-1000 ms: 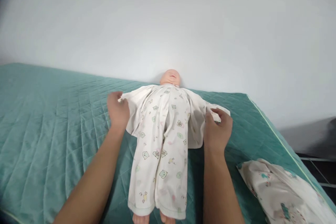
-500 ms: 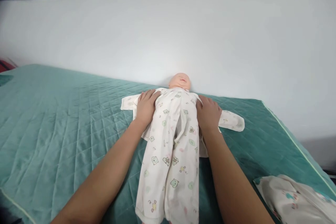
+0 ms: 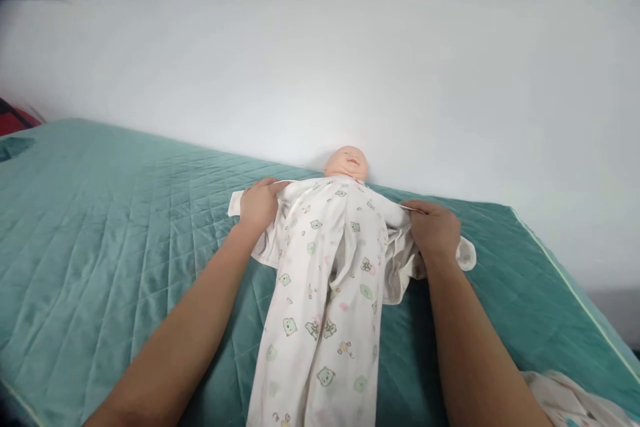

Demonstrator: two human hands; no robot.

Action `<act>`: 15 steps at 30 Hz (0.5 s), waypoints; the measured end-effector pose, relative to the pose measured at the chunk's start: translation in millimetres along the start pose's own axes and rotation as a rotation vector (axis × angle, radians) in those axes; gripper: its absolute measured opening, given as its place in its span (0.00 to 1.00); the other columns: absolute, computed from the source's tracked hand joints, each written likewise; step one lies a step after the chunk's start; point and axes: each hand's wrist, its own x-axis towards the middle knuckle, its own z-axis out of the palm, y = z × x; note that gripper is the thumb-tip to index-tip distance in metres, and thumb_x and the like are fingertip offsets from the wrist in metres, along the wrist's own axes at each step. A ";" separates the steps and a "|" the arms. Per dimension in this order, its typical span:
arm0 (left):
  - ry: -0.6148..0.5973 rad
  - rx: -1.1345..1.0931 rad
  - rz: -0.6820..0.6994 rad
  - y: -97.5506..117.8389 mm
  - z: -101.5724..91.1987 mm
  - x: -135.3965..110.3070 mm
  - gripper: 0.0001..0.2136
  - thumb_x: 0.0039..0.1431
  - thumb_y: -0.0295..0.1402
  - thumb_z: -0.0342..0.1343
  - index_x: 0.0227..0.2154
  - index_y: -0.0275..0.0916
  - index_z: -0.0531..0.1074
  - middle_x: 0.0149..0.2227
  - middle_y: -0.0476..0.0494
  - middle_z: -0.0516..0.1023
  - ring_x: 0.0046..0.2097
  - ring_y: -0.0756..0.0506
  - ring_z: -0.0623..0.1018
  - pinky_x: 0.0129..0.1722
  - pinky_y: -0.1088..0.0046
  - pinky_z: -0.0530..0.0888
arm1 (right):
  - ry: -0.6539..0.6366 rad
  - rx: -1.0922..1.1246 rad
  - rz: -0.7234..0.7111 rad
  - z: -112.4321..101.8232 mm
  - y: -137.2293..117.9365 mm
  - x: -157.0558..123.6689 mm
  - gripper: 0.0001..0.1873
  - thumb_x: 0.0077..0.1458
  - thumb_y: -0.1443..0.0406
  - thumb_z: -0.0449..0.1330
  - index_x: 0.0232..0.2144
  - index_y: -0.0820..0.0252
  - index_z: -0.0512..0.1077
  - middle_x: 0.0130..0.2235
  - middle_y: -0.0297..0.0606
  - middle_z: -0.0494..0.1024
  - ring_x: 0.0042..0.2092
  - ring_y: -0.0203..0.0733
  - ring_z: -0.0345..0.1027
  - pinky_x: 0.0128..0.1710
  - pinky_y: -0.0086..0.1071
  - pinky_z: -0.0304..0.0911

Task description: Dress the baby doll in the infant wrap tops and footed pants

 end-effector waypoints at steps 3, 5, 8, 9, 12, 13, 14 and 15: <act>-0.008 -0.036 -0.019 -2.8 0.3 -2.3 0.26 0.64 0.24 0.42 0.57 0.57 0.74 0.55 0.45 0.77 0.54 0.38 0.74 0.54 0.57 0.68 | -0.121 -0.077 -0.041 -6.1 -3.3 -1.6 0.18 0.52 0.70 0.54 0.37 0.56 0.83 0.44 0.42 0.83 0.51 0.55 0.74 0.54 0.48 0.65; -0.009 -0.063 -0.027 -0.1 1.3 -3.8 0.25 0.66 0.26 0.42 0.58 0.55 0.73 0.55 0.45 0.77 0.55 0.37 0.73 0.55 0.56 0.67 | -0.115 -0.148 -0.196 -14.9 -17.8 -13.4 0.18 0.53 0.69 0.54 0.40 0.59 0.82 0.52 0.46 0.80 0.57 0.57 0.70 0.60 0.50 0.61; -0.005 -0.074 -0.052 5.8 2.3 -5.4 0.23 0.67 0.29 0.42 0.59 0.53 0.72 0.57 0.43 0.77 0.56 0.37 0.72 0.57 0.54 0.65 | 0.001 -0.165 -0.546 -27.1 -63.4 -44.4 0.19 0.55 0.66 0.55 0.46 0.60 0.80 0.59 0.46 0.74 0.63 0.57 0.61 0.65 0.50 0.56; -0.008 -0.071 -0.060 7.2 2.4 -5.7 0.23 0.67 0.29 0.42 0.59 0.53 0.71 0.57 0.43 0.76 0.56 0.37 0.72 0.58 0.54 0.64 | -0.005 -0.087 -0.629 -27.4 -84.1 -55.8 0.19 0.58 0.66 0.54 0.48 0.58 0.78 0.58 0.44 0.75 0.63 0.54 0.63 0.64 0.47 0.57; -0.024 -0.067 -0.059 9.1 1.8 -6.6 0.23 0.68 0.30 0.42 0.60 0.54 0.70 0.58 0.43 0.76 0.57 0.37 0.71 0.58 0.55 0.64 | -0.294 -0.009 -0.795 -8.7 -149.9 -81.4 0.19 0.62 0.64 0.53 0.53 0.56 0.73 0.56 0.40 0.76 0.58 0.47 0.67 0.61 0.41 0.61; -0.024 -0.071 -0.056 9.2 1.7 -6.8 0.22 0.68 0.31 0.42 0.60 0.54 0.70 0.58 0.43 0.76 0.57 0.37 0.71 0.58 0.55 0.64 | -0.393 -0.096 -0.834 3.5 -169.2 -85.1 0.18 0.62 0.65 0.52 0.52 0.57 0.73 0.56 0.41 0.76 0.58 0.48 0.67 0.59 0.41 0.62; -0.018 -0.077 -0.055 9.3 1.7 -7.0 0.22 0.69 0.32 0.42 0.60 0.53 0.70 0.58 0.43 0.76 0.58 0.37 0.71 0.58 0.55 0.64 | -0.472 -0.202 -0.867 17.3 -185.7 -86.0 0.18 0.62 0.66 0.51 0.52 0.59 0.72 0.55 0.45 0.76 0.57 0.51 0.67 0.56 0.42 0.63; -0.009 -0.082 -0.058 9.4 1.8 -7.1 0.21 0.69 0.33 0.42 0.60 0.52 0.70 0.57 0.42 0.76 0.57 0.37 0.71 0.58 0.55 0.64 | -0.530 -0.325 -0.887 31.8 -199.0 -84.4 0.17 0.61 0.67 0.52 0.51 0.62 0.72 0.53 0.48 0.76 0.54 0.53 0.67 0.52 0.43 0.63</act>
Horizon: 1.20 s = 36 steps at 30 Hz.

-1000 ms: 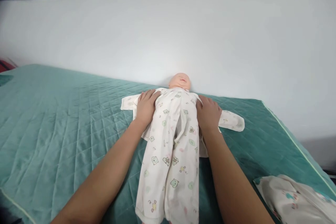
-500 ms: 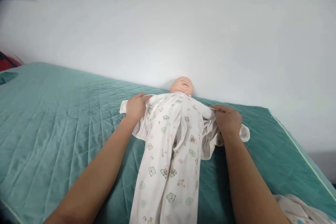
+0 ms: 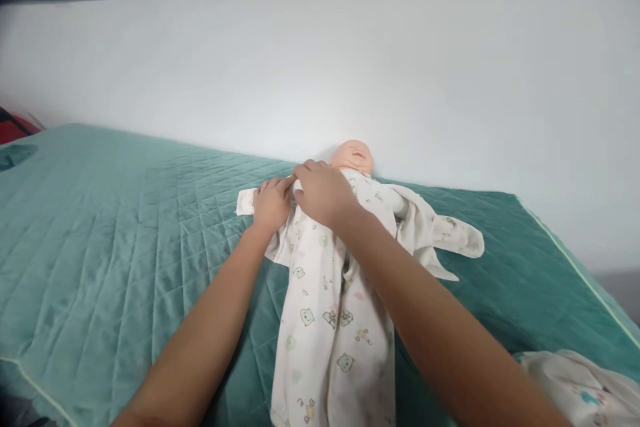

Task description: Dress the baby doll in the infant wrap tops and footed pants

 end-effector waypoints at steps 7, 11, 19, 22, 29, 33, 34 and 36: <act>0.007 0.010 -0.010 3.9 1.4 1.4 0.19 0.69 0.33 0.41 0.56 0.47 0.72 0.55 0.40 0.77 0.57 0.35 0.71 0.57 0.52 0.64 | -0.314 -0.212 -0.009 25.5 5.1 62.7 0.16 0.57 0.65 0.57 0.48 0.64 0.69 0.53 0.53 0.73 0.52 0.55 0.67 0.41 0.38 0.64; 0.008 0.030 -0.004 4.8 1.0 2.5 0.19 0.69 0.31 0.42 0.55 0.44 0.72 0.55 0.38 0.77 0.58 0.35 0.71 0.58 0.52 0.64 | -0.420 -0.189 0.046 24.0 4.8 65.7 0.14 0.55 0.65 0.59 0.45 0.62 0.71 0.46 0.50 0.78 0.44 0.51 0.73 0.36 0.35 0.62; 0.042 0.012 -0.005 4.1 -3.9 -2.7 0.18 0.69 0.30 0.42 0.54 0.46 0.72 0.53 0.39 0.77 0.57 0.37 0.72 0.55 0.56 0.66 | -0.486 -0.186 0.021 8.7 10.9 62.9 0.18 0.56 0.57 0.61 0.48 0.56 0.76 0.41 0.43 0.82 0.38 0.49 0.74 0.36 0.35 0.62; 0.075 -0.058 -0.009 2.9 -6.6 -5.3 0.18 0.68 0.28 0.43 0.55 0.46 0.71 0.52 0.39 0.77 0.55 0.38 0.73 0.52 0.60 0.69 | -0.458 -0.130 0.010 0.2 21.0 57.3 0.25 0.57 0.55 0.61 0.57 0.48 0.73 0.48 0.39 0.81 0.45 0.50 0.75 0.39 0.35 0.62; 0.182 -0.147 -0.067 -2.4 -5.9 -10.0 0.17 0.67 0.26 0.43 0.51 0.48 0.73 0.52 0.44 0.77 0.53 0.42 0.75 0.47 0.67 0.70 | -0.369 -0.118 0.037 -20.7 40.1 38.6 0.21 0.61 0.55 0.58 0.54 0.47 0.75 0.51 0.39 0.79 0.48 0.51 0.73 0.43 0.38 0.61; 0.184 -0.167 -0.110 -5.9 -4.9 -12.6 0.18 0.65 0.24 0.44 0.50 0.48 0.74 0.51 0.44 0.77 0.52 0.42 0.76 0.45 0.68 0.70 | -0.284 -0.120 0.059 -30.4 50.3 25.6 0.19 0.61 0.55 0.56 0.53 0.47 0.75 0.48 0.39 0.79 0.47 0.50 0.72 0.43 0.37 0.60; 0.177 -0.176 -0.124 -6.8 -4.5 -13.2 0.19 0.65 0.24 0.44 0.50 0.47 0.74 0.50 0.44 0.77 0.52 0.42 0.77 0.45 0.68 0.70 | -0.267 -0.113 0.066 -32.1 53.3 23.2 0.20 0.61 0.54 0.56 0.53 0.47 0.75 0.48 0.39 0.79 0.47 0.50 0.72 0.43 0.37 0.60; 0.161 -0.199 -0.148 -8.6 -3.4 -14.2 0.18 0.64 0.23 0.45 0.49 0.47 0.74 0.50 0.43 0.78 0.51 0.42 0.77 0.44 0.68 0.70 | -0.240 -0.094 0.080 -34.7 59.2 19.3 0.21 0.62 0.53 0.56 0.54 0.46 0.75 0.49 0.38 0.79 0.48 0.50 0.71 0.45 0.38 0.60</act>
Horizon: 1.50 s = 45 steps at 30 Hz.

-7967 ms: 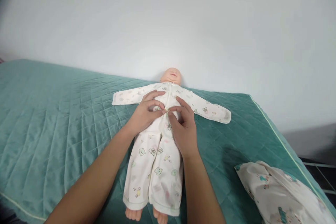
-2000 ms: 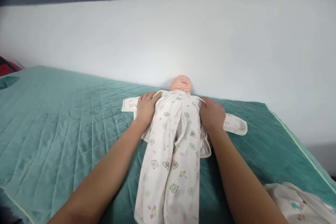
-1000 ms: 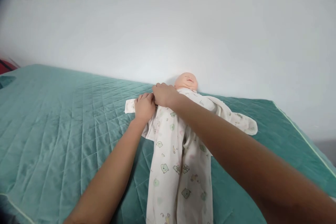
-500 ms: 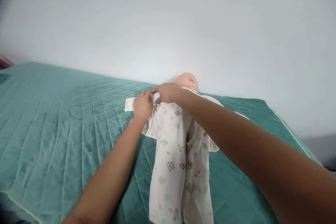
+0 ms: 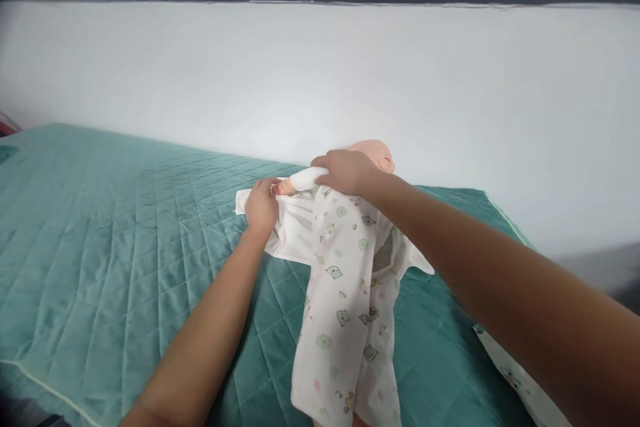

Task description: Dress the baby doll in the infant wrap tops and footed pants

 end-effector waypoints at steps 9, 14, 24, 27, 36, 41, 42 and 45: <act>-0.016 0.097 -0.022 2.0 -3.5 -3.0 0.17 0.64 0.24 0.45 0.52 0.43 0.68 0.52 0.40 0.77 0.53 0.40 0.76 0.46 0.64 0.72 | -0.001 0.021 -0.008 9.1 -12.6 -0.5 0.22 0.63 0.54 0.56 0.57 0.47 0.72 0.52 0.40 0.77 0.51 0.51 0.71 0.44 0.37 0.61; -0.043 0.417 0.232 16.3 -3.7 -10.3 0.16 0.66 0.27 0.47 0.55 0.42 0.67 0.55 0.36 0.75 0.58 0.35 0.72 0.61 0.49 0.65 | -0.046 -0.019 -0.093 27.4 -42.6 10.8 0.19 0.60 0.59 0.59 0.53 0.54 0.74 0.49 0.44 0.79 0.49 0.53 0.72 0.44 0.39 0.62; -0.106 0.473 0.284 5.5 -3.1 -0.3 0.21 0.67 0.30 0.46 0.62 0.38 0.63 0.58 0.35 0.74 0.58 0.34 0.71 0.62 0.51 0.65 | 0.251 0.258 0.299 34.6 -1.6 -40.7 0.24 0.69 0.60 0.42 0.56 0.57 0.72 0.55 0.43 0.78 0.54 0.53 0.72 0.50 0.44 0.66; -0.088 0.478 0.262 3.6 -5.4 0.8 0.21 0.67 0.30 0.45 0.61 0.40 0.64 0.58 0.35 0.74 0.59 0.33 0.71 0.61 0.51 0.66 | 0.433 0.459 0.477 57.2 35.2 -71.1 0.24 0.66 0.59 0.47 0.58 0.59 0.72 0.60 0.44 0.75 0.59 0.52 0.68 0.58 0.43 0.62; -0.116 0.163 0.244 6.6 -8.3 -7.5 0.26 0.56 0.24 0.50 0.59 0.41 0.69 0.60 0.39 0.73 0.63 0.36 0.71 0.64 0.53 0.66 | 0.514 0.078 0.543 117.6 64.5 -110.7 0.22 0.67 0.62 0.47 0.57 0.59 0.71 0.56 0.46 0.76 0.57 0.56 0.65 0.60 0.48 0.54; -0.106 -0.299 0.283 48.9 -29.2 -28.6 0.16 0.60 0.28 0.49 0.47 0.43 0.76 0.54 0.46 0.79 0.58 0.44 0.75 0.63 0.63 0.70 | 0.528 0.190 0.684 108.3 79.6 -107.7 0.22 0.63 0.67 0.47 0.53 0.61 0.75 0.52 0.47 0.79 0.53 0.53 0.69 0.57 0.44 0.55; -0.142 -0.343 0.305 63.4 -31.5 -33.2 0.15 0.60 0.29 0.49 0.46 0.43 0.76 0.53 0.47 0.79 0.57 0.44 0.76 0.62 0.64 0.70 | 0.533 0.229 0.727 107.6 83.2 -107.6 0.22 0.63 0.67 0.48 0.53 0.61 0.75 0.52 0.47 0.79 0.53 0.53 0.69 0.57 0.44 0.55; -0.297 -0.357 0.411 113.8 -27.5 -40.0 0.15 0.61 0.29 0.49 0.46 0.43 0.77 0.52 0.48 0.80 0.57 0.46 0.76 0.63 0.66 0.70 | 0.538 0.309 0.770 108.0 89.0 -107.7 0.23 0.62 0.67 0.48 0.53 0.62 0.75 0.49 0.48 0.80 0.53 0.52 0.70 0.59 0.44 0.53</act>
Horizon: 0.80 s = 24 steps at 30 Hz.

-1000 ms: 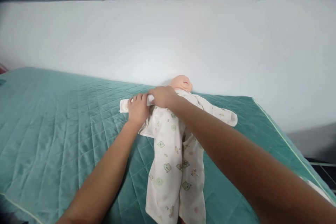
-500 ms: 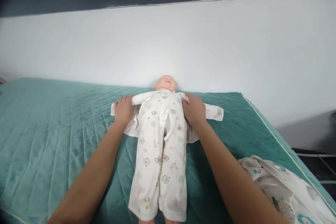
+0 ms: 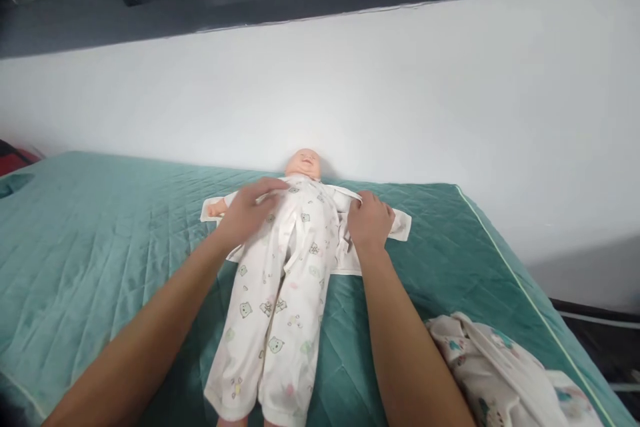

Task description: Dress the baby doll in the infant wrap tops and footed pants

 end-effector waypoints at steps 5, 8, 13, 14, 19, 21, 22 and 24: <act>-0.395 0.297 0.029 49.9 52.4 53.0 0.16 0.62 0.32 0.49 0.49 0.42 0.77 0.56 0.45 0.79 0.56 0.43 0.77 0.57 0.65 0.74 | -0.010 0.031 -0.024 2.0 3.2 -2.3 0.21 0.61 0.65 0.49 0.49 0.62 0.77 0.45 0.48 0.81 0.50 0.52 0.69 0.60 0.45 0.52; -0.633 0.644 -0.008 62.1 80.9 77.5 0.14 0.60 0.31 0.51 0.44 0.40 0.79 0.49 0.40 0.82 0.49 0.40 0.81 0.47 0.65 0.77 | -0.011 0.041 -0.045 3.7 6.1 -2.6 0.20 0.61 0.63 0.50 0.48 0.61 0.77 0.45 0.48 0.81 0.50 0.52 0.68 0.60 0.45 0.51; -0.719 0.806 -0.010 59.5 107.6 93.3 0.16 0.57 0.29 0.56 0.47 0.42 0.79 0.52 0.38 0.81 0.50 0.39 0.80 0.48 0.64 0.76 | -0.008 0.031 -0.064 5.8 7.4 -2.0 0.20 0.62 0.60 0.50 0.45 0.63 0.78 0.44 0.51 0.80 0.50 0.54 0.67 0.60 0.48 0.50; -0.730 0.822 -0.017 57.6 109.5 94.7 0.16 0.56 0.29 0.58 0.48 0.42 0.79 0.52 0.37 0.81 0.51 0.38 0.80 0.50 0.62 0.75 | -0.012 0.023 -0.069 5.2 7.3 -2.1 0.20 0.62 0.60 0.50 0.44 0.63 0.78 0.44 0.51 0.80 0.50 0.55 0.67 0.60 0.49 0.50; -0.786 0.877 0.004 49.8 99.9 101.2 0.30 0.52 0.26 0.61 0.59 0.51 0.71 0.58 0.42 0.77 0.57 0.36 0.77 0.55 0.57 0.74 | -0.014 0.017 -0.011 -3.2 11.2 -1.0 0.20 0.62 0.63 0.47 0.43 0.62 0.79 0.47 0.51 0.79 0.52 0.56 0.68 0.61 0.51 0.49; -0.796 0.918 0.015 47.8 93.8 103.4 0.32 0.50 0.26 0.61 0.60 0.51 0.70 0.59 0.41 0.76 0.56 0.36 0.77 0.54 0.58 0.75 | -0.016 0.032 0.050 -5.9 14.0 0.0 0.21 0.61 0.64 0.47 0.43 0.62 0.79 0.47 0.52 0.79 0.51 0.55 0.69 0.59 0.50 0.52; -0.795 0.941 0.016 47.0 92.5 104.1 0.31 0.50 0.26 0.61 0.59 0.49 0.71 0.59 0.40 0.77 0.56 0.37 0.77 0.53 0.59 0.75 | -0.019 0.041 0.074 -6.4 15.1 0.6 0.21 0.61 0.64 0.47 0.43 0.62 0.79 0.46 0.52 0.79 0.51 0.55 0.69 0.58 0.49 0.53; -0.793 0.976 0.018 45.6 94.7 104.9 0.26 0.50 0.26 0.61 0.55 0.45 0.75 0.55 0.38 0.79 0.53 0.37 0.79 0.52 0.60 0.76 | -0.032 0.054 0.100 -6.0 16.5 1.7 0.20 0.60 0.64 0.48 0.42 0.62 0.79 0.45 0.52 0.79 0.51 0.54 0.69 0.58 0.48 0.53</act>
